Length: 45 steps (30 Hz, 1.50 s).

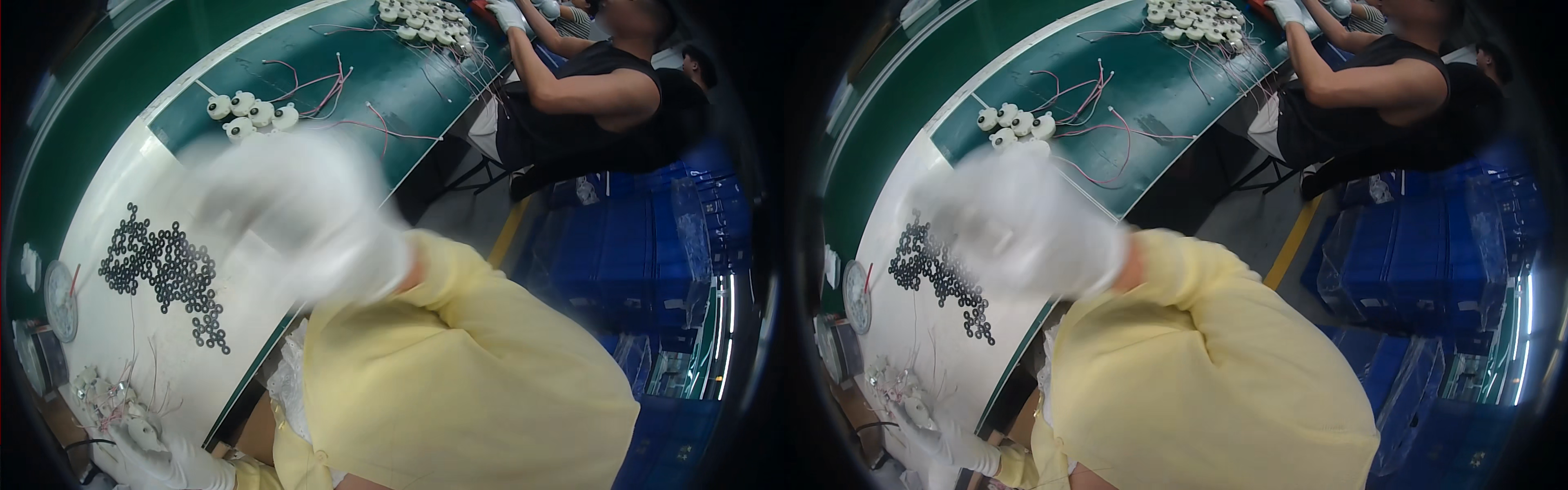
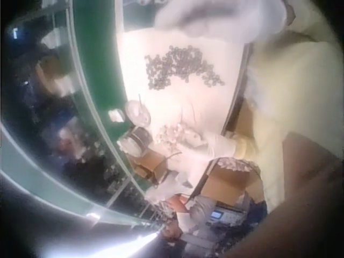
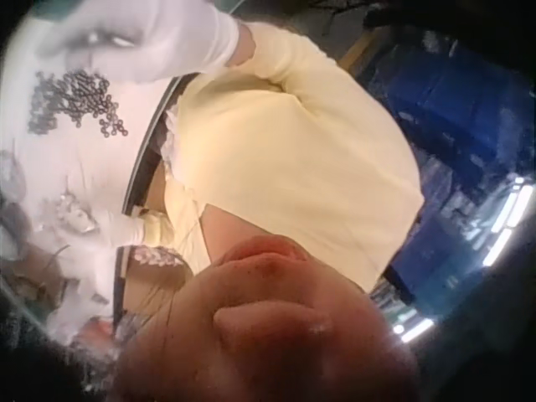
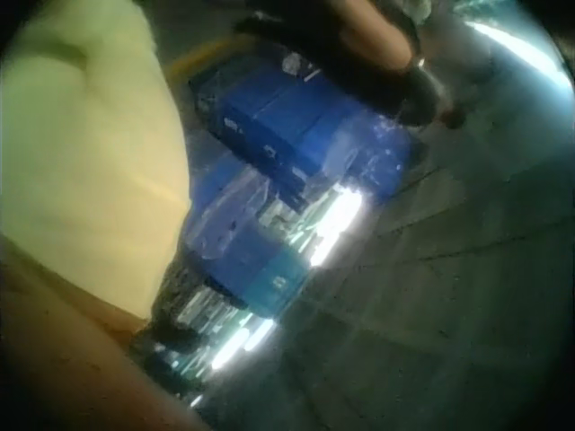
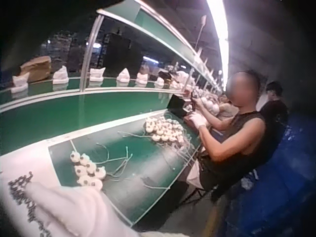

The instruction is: The person assembles small white electronic components by inserting black circular washers into them. They pick up the components and washers from a table, insert the washers by hand, and place the finished units on the right side of the workspace. The person also uses a red tool to apply a substance to the components.

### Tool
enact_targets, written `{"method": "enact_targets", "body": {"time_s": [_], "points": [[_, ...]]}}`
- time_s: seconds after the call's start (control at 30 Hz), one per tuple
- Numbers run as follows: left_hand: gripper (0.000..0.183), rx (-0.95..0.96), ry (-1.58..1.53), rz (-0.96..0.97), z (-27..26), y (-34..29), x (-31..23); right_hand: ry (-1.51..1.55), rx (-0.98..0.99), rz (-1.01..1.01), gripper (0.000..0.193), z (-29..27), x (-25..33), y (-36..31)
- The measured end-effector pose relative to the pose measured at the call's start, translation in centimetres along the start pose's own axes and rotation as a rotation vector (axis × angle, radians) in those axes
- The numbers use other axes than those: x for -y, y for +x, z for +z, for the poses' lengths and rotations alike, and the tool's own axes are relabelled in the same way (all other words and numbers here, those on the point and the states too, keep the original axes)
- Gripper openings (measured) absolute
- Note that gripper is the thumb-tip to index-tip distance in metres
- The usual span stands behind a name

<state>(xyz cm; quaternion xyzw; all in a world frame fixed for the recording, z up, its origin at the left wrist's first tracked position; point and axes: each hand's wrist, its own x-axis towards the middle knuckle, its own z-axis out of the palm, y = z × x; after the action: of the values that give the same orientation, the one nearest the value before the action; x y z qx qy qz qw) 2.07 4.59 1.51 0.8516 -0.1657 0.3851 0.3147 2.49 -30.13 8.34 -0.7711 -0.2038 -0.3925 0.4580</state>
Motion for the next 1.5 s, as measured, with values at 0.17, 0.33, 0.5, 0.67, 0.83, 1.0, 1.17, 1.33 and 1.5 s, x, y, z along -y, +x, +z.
{"method": "enact_targets", "body": {"time_s": [0.17,0.33,0.5,0.67,0.83,1.0,1.17,1.33,1.5], "points": [[0.055,0.06,0.495,0.141,-0.8,0.3,-0.8,0.222,0.341,-0.014,0.038,13.8,4.6,-2.5],[0.057,0.092,0.464,0.107,-0.7,0.3,-0.9,0.36,0.51,0.137,0.039,17.2,5.7,-3.4],[0.06,0.129,0.43,0.061,-0.8,0.3,-0.7,0.475,0.636,0.257,0.051,16.8,4.6,-3.5],[0.062,0.17,0.374,-0.011,-0.6,-0.1,-1.1,0.741,0.619,0.489,0.056,17.3,4.1,-3.7],[0.063,0.217,0.307,-0.043,-0.3,0.1,-4.3,0.876,0.633,0.76,0.062,16.5,3.7,-3.2],[0.067,0.312,0.239,0.119,-1.3,-0.3,-6.5,1.33,0.437,1.116,0.052,15.1,4.0,-2.1],[0.038,0.346,0.054,0.285,-2.3,1.1,-8.5,1.673,0.24,1.24,0.045,14.0,3.6,-2.0],[0.04,0.296,-0.011,0.177,-4.0,0.1,-7.3,1.95,0.342,0.923,0.071,11.4,2.3,-0.8],[0.035,0.057,0.341,-0.126,-3.1,-0.7,-3.3,1.984,0.722,0.664,0.067,7.5,-0.5,0.5]]}}
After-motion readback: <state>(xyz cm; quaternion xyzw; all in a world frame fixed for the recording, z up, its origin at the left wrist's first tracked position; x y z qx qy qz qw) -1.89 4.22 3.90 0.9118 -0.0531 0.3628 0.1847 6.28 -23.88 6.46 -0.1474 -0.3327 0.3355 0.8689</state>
